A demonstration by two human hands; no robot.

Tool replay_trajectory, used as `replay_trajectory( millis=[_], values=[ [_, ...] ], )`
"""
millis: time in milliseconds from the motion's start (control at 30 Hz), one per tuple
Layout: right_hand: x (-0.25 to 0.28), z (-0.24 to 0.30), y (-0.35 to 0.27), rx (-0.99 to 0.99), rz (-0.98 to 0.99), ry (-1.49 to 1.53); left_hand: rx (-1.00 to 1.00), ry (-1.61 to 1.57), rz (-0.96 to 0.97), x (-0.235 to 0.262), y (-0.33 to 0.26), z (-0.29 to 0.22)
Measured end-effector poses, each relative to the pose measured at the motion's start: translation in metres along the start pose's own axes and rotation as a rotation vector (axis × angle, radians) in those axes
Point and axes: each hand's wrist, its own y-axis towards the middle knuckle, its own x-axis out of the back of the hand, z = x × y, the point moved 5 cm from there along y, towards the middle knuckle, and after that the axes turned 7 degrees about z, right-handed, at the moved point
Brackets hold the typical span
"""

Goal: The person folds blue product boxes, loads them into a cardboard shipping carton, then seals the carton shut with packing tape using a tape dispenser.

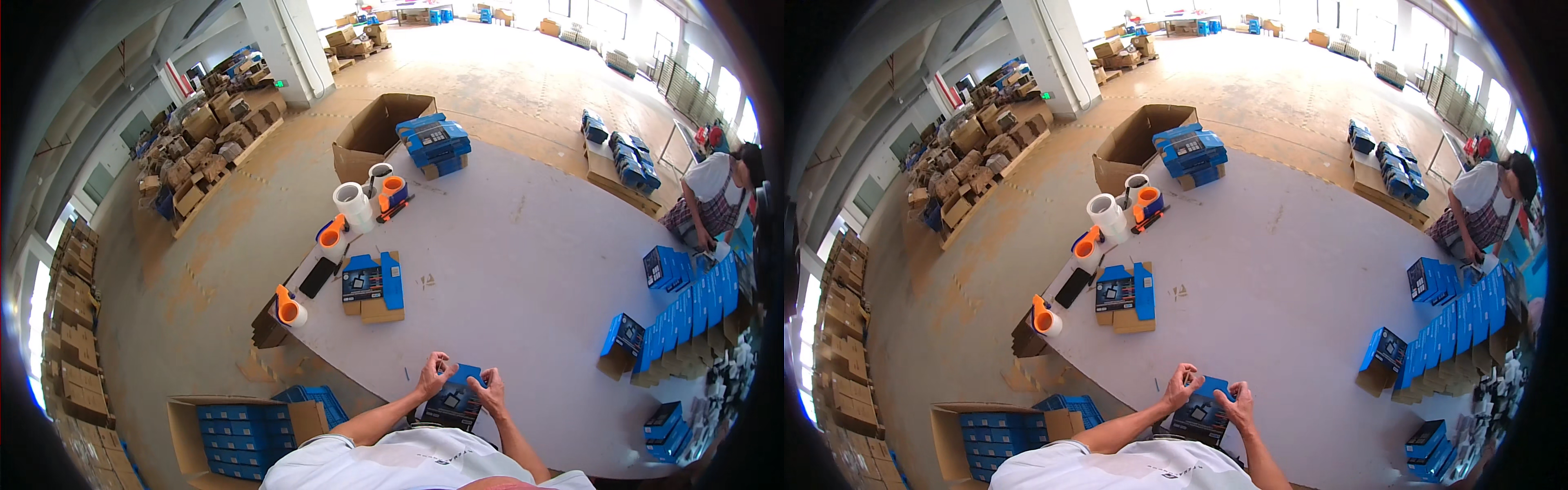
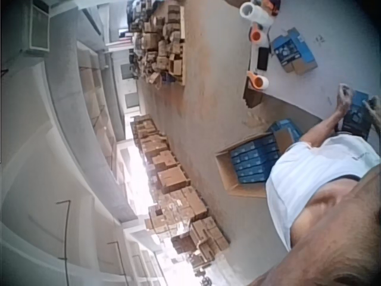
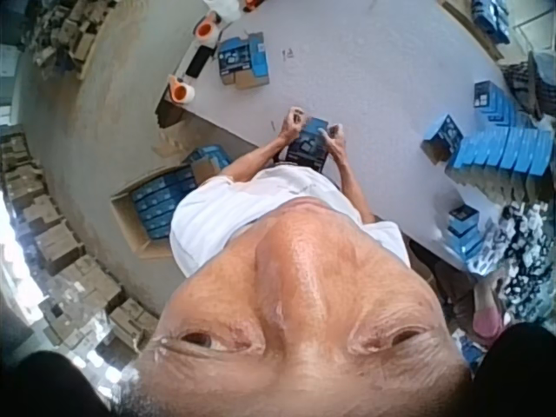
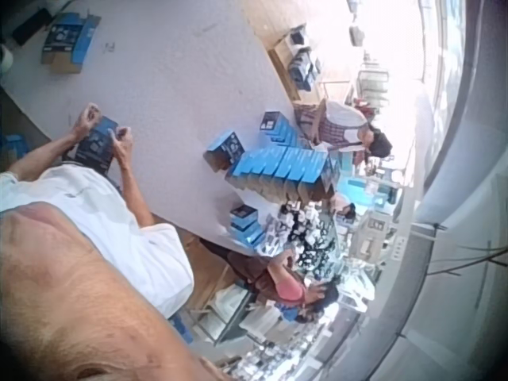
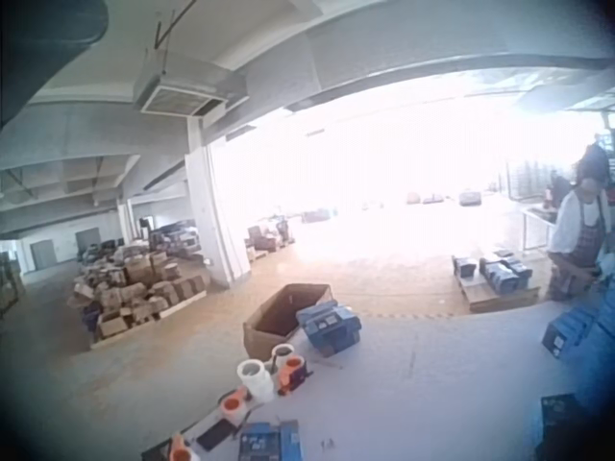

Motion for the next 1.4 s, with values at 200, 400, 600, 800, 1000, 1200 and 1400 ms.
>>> replay_trajectory(
  millis=[200, 400, 600, 800, 1000, 1200, 1400],
  values=[
    [0.0, 0.024, 0.007, 0.071, 0.363, -0.523, -0.089, 0.336, 0.212, 0.001, -0.01, -0.018],
    [-0.002, 0.059, -0.005, 0.276, 0.269, -0.625, -0.168, 0.66, 0.54, 0.004, 0.0, 0.005],
    [0.001, 0.054, -0.022, 0.196, -0.094, -0.18, -0.148, 0.336, 0.154, 0.001, -0.021, -0.03],
    [-0.007, 0.031, -0.021, 0.211, -0.045, -0.1, 0.015, 0.298, 0.242, -0.001, -0.019, -0.004],
    [-0.005, 0.037, -0.019, 0.239, -0.121, -0.052, -0.126, 0.249, 0.131, -0.001, -0.017, -0.01],
    [-0.007, 0.04, -0.017, 0.275, -0.085, -0.07, -0.129, 0.244, 0.124, 0.003, -0.018, -0.012],
    [-0.01, 0.048, -0.015, 0.215, 0.106, -0.203, -0.168, 0.449, 0.254, 0.011, -0.017, 0.002]
  ],
)
